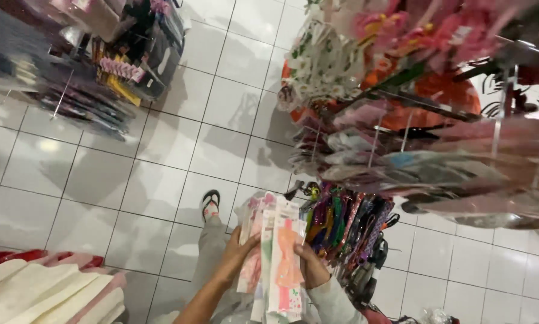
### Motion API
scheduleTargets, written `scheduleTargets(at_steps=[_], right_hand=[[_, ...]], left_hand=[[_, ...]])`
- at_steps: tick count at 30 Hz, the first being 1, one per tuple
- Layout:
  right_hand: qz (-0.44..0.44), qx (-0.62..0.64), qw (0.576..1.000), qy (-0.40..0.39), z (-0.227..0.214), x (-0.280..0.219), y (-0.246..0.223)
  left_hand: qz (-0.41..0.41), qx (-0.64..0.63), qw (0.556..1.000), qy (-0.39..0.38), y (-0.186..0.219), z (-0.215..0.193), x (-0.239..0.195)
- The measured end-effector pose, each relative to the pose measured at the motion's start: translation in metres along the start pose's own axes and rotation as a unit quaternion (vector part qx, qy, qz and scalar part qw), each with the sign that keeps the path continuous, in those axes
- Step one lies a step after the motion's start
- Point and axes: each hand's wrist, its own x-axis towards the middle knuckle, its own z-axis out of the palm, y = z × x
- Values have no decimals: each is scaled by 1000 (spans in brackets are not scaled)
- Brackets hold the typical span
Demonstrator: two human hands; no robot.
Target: Picking up and organizing various hair accessories in a shop.
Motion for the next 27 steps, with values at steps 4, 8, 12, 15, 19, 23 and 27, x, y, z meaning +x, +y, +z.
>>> scheduleTargets(at_steps=[4, 8, 12, 15, 19, 23, 27], right_hand=[[182, 42, 971, 148, -32, 54, 55], [171, 47, 978, 108, -82, 117, 117], [107, -92, 981, 131, -187, 202, 203], [147, -153, 958, 193, -230, 258, 233], [221, -104, 927, 285, -288, 343, 256], [196, -48, 936, 287, -434, 416, 337], [129, -17, 957, 258, -390, 453, 264]], left_hand=[[-36, 89, 985, 144, -55, -34, 39], [21, 297, 937, 183, -38, -52, 67], [158, 288, 920, 214, -78, -74, 166], [148, 354, 901, 202, -112, -86, 249], [151, 380, 887, 216, -187, -98, 371], [120, 411, 880, 205, -210, -103, 464], [136, 448, 864, 185, -235, -123, 520]])
